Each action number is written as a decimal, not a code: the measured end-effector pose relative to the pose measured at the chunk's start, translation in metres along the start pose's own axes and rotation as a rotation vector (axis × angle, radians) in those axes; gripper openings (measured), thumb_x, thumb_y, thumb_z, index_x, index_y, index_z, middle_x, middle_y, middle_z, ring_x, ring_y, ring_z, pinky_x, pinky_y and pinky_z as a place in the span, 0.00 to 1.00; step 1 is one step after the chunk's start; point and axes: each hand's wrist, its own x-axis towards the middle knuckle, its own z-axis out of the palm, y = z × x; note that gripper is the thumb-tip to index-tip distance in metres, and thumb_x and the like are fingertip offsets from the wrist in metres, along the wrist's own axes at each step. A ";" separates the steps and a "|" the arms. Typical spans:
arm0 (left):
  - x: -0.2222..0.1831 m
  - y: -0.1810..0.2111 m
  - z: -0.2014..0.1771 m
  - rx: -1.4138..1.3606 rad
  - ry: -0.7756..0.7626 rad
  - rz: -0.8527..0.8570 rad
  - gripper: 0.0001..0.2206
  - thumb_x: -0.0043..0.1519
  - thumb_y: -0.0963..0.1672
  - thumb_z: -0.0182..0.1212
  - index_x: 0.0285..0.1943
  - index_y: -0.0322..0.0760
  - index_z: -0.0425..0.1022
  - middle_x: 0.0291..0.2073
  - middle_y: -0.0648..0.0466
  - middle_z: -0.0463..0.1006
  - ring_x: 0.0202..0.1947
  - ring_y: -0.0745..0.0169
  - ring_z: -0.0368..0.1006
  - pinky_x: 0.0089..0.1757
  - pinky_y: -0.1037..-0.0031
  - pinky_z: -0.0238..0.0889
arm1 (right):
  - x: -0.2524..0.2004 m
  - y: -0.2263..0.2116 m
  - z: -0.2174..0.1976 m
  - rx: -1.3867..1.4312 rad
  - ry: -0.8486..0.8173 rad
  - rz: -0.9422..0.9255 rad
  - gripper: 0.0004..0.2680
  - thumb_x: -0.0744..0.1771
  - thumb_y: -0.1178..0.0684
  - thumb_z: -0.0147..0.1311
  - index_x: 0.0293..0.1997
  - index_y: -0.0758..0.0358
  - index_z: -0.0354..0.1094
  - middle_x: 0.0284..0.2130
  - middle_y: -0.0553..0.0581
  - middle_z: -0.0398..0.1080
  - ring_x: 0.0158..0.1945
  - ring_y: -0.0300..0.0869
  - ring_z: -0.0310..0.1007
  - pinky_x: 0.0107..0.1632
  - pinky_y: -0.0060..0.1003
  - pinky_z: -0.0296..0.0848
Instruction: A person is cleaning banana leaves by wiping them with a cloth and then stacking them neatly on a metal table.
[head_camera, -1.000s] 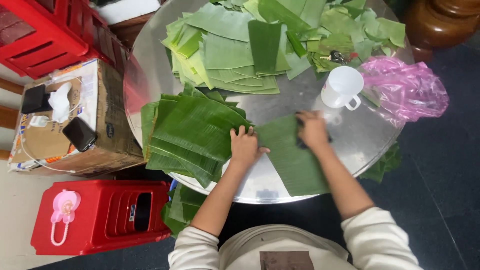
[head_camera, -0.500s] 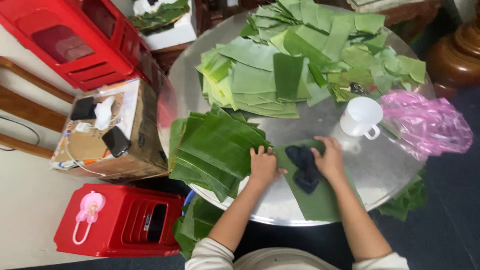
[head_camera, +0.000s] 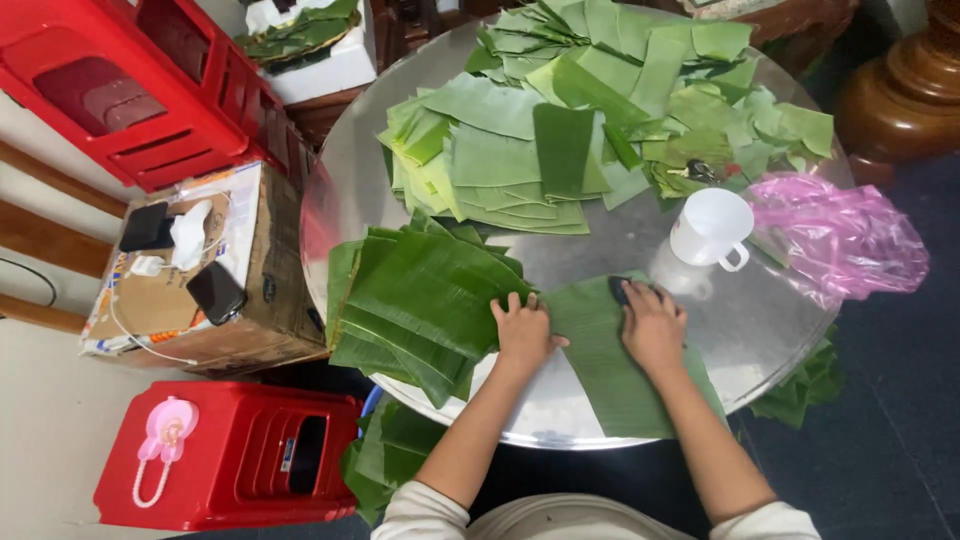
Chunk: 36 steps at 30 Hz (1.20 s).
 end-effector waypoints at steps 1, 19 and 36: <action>-0.002 0.002 0.007 0.002 -0.002 0.003 0.33 0.58 0.55 0.66 0.67 0.34 0.70 0.69 0.44 0.68 0.67 0.42 0.53 0.62 0.34 0.33 | -0.003 0.018 0.007 -0.037 0.049 0.034 0.16 0.70 0.49 0.49 0.67 0.39 0.68 0.62 0.44 0.69 0.66 0.52 0.65 0.58 0.62 0.65; -0.003 0.004 -0.005 0.059 -0.049 -0.041 0.32 0.60 0.55 0.64 0.71 0.40 0.67 0.71 0.51 0.66 0.67 0.49 0.55 0.62 0.36 0.39 | 0.039 0.004 -0.005 -0.102 0.161 0.028 0.10 0.66 0.52 0.57 0.50 0.43 0.79 0.47 0.47 0.72 0.48 0.52 0.70 0.43 0.48 0.75; -0.006 0.009 -0.020 0.109 -0.078 -0.053 0.32 0.60 0.56 0.62 0.73 0.43 0.64 0.73 0.55 0.63 0.68 0.51 0.55 0.62 0.41 0.45 | -0.022 -0.050 0.000 -0.010 0.057 -0.222 0.09 0.66 0.54 0.50 0.47 0.50 0.76 0.50 0.54 0.69 0.48 0.53 0.69 0.48 0.46 0.68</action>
